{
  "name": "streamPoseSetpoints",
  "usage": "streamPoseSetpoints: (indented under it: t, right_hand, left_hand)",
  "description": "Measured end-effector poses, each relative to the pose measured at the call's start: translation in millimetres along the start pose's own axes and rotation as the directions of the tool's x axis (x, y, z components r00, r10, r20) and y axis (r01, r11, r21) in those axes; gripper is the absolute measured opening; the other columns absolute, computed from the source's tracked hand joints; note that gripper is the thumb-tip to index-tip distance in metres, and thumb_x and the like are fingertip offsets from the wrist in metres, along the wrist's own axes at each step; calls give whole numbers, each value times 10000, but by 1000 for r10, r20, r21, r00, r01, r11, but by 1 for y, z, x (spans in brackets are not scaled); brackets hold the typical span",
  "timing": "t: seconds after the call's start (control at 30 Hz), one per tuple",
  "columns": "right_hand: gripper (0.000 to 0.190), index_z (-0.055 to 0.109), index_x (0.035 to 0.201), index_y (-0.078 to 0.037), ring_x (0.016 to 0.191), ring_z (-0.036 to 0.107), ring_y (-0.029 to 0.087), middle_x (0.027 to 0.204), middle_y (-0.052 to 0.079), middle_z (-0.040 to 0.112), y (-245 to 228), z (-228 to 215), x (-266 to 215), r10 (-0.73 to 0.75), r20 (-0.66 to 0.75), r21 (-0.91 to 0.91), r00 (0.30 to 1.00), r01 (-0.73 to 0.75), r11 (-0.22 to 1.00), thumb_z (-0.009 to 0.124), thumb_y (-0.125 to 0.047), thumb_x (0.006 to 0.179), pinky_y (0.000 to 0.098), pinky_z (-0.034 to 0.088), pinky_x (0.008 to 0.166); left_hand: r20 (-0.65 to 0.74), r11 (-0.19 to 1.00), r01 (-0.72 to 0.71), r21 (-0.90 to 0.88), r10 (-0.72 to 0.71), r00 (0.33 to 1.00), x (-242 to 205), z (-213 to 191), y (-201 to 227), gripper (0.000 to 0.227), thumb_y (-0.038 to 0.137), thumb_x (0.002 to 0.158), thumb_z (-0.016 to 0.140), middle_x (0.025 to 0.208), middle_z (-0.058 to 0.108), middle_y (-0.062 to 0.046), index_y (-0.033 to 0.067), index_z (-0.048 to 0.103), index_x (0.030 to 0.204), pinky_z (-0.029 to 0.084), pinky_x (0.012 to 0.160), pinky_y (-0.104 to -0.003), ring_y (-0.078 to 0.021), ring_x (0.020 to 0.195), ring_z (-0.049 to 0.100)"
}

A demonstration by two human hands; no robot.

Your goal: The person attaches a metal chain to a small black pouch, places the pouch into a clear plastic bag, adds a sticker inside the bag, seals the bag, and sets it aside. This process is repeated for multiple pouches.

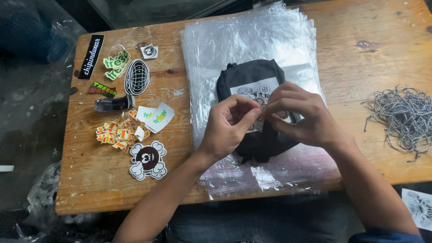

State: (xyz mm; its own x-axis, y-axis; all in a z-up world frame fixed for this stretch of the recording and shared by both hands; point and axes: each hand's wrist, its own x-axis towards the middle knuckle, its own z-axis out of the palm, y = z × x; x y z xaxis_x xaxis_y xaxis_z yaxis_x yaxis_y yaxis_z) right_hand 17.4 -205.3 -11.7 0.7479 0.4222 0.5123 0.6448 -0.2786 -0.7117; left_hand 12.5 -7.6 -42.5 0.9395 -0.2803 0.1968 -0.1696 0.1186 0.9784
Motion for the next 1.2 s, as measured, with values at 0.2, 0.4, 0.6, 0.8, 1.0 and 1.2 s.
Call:
streamPoseSetpoints:
  t: [0.2,0.4,0.6,0.8,1.0,1.2]
  right_hand:
    - [148,815,939,-95,859,669,290,794,85,727,11,-2,-6,-380,55,-525,923,350,775,840,-41,803,391,479,716]
    - [31,787,886,-103,838,686,293,780,59,717,18,8,-12,-479,20,-613,877,389,688,781,-88,860,405,462,694]
    - [78,789,892,-102,827,682,297,791,48,719,13,10,-9,-489,-24,-599,872,379,706,807,-77,820,408,441,687]
    - [92,786,883,-55,765,687,293,707,77,703,5,9,-9,-244,-92,-292,965,208,934,777,-16,800,374,467,652]
    - [90,762,849,-25,777,700,289,697,97,691,-13,6,-1,-68,-99,-85,993,60,995,757,14,768,352,486,644]
    - [49,769,771,-37,664,591,227,584,75,608,-30,3,2,92,-80,-72,993,-98,993,779,-81,790,350,474,626]
  left_hand:
    - [23,996,27,-91,-25,999,0,1,1,176,97,968,682,825,722,-118,8,696,1119,585,639,-234,-90,657,672]
    - [28,972,75,-223,-71,997,-3,2,-7,204,83,999,623,820,722,-117,-26,671,1164,566,598,-221,-76,617,655]
    - [62,987,89,-135,-82,995,-3,3,2,193,8,972,614,809,731,-110,-28,717,1132,568,603,-211,-55,617,660]
    - [41,993,-52,107,48,998,-1,-2,3,125,45,959,652,753,727,-93,40,753,1034,564,556,-220,-102,566,679]
    - [72,958,-100,268,84,994,0,-10,11,90,106,944,650,707,701,-115,49,721,941,526,495,-233,-147,532,671]
    - [102,950,250,-185,-235,967,-3,-5,9,138,94,935,634,687,688,-105,-20,711,925,509,463,-203,-56,482,595]
